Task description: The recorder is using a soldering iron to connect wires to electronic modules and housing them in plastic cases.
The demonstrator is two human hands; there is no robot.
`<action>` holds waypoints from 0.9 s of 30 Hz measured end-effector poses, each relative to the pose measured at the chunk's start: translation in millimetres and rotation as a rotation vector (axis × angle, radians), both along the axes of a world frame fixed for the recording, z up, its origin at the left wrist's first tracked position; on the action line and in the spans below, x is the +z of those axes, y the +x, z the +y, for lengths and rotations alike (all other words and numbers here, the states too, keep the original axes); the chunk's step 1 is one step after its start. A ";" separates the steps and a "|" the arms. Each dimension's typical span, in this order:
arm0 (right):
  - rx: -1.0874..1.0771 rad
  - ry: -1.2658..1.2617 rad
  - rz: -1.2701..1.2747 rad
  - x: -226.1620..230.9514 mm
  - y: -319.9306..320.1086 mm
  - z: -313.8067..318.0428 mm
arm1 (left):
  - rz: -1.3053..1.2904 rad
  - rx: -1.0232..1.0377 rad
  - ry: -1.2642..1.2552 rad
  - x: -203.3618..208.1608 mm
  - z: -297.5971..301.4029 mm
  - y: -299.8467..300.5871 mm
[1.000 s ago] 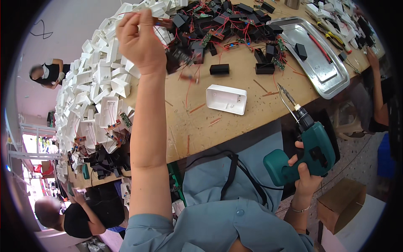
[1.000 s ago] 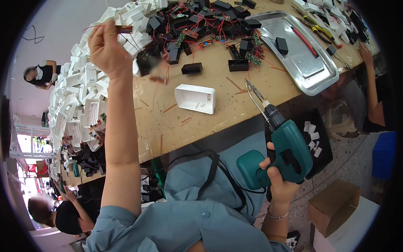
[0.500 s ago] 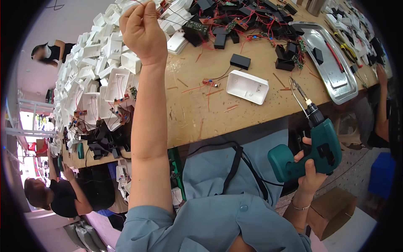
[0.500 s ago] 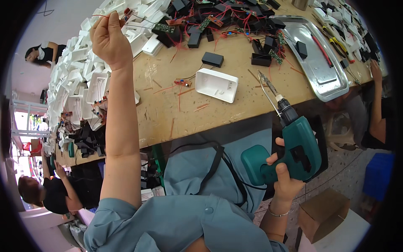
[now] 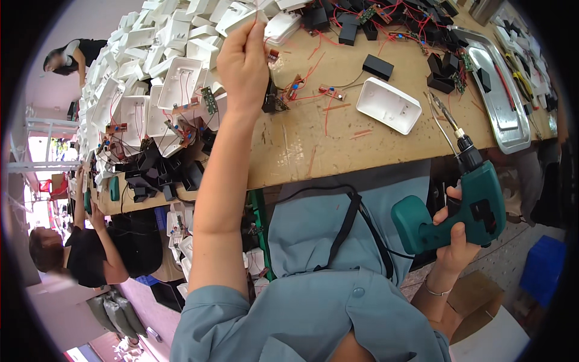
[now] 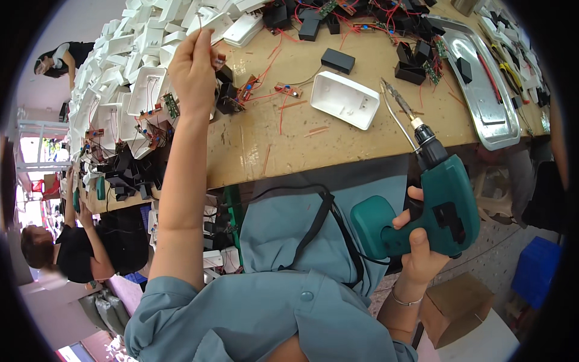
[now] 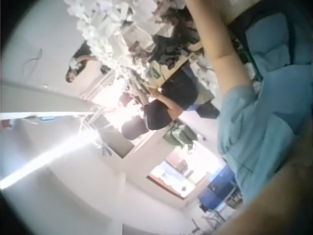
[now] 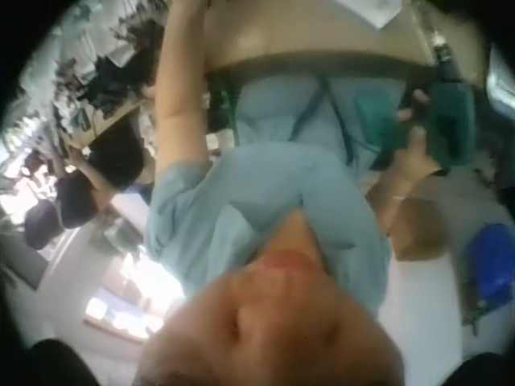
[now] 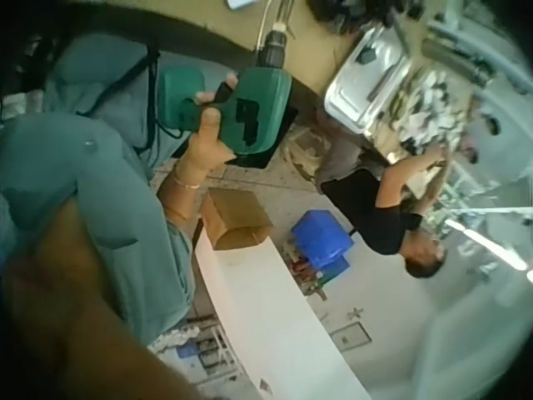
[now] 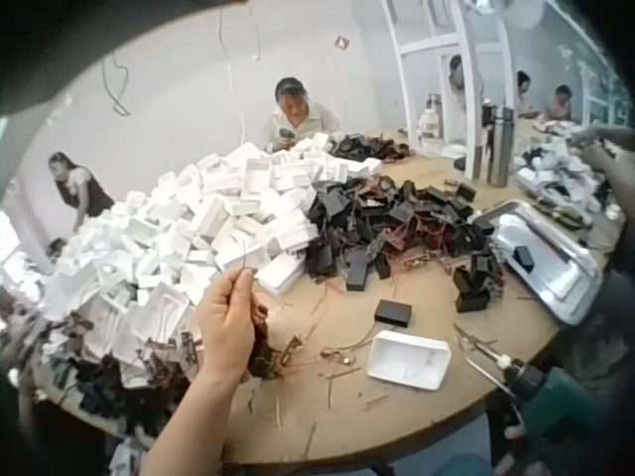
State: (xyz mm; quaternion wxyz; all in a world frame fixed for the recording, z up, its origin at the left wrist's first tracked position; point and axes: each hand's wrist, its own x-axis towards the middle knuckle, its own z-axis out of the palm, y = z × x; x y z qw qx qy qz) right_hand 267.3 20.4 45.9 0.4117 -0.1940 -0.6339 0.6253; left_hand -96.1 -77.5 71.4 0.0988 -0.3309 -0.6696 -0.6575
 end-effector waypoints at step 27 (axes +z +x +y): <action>-0.103 -0.075 -0.003 9.4 -4.5 -5.5 | -0.396 -0.341 0.271 81.0 57.9 -43.1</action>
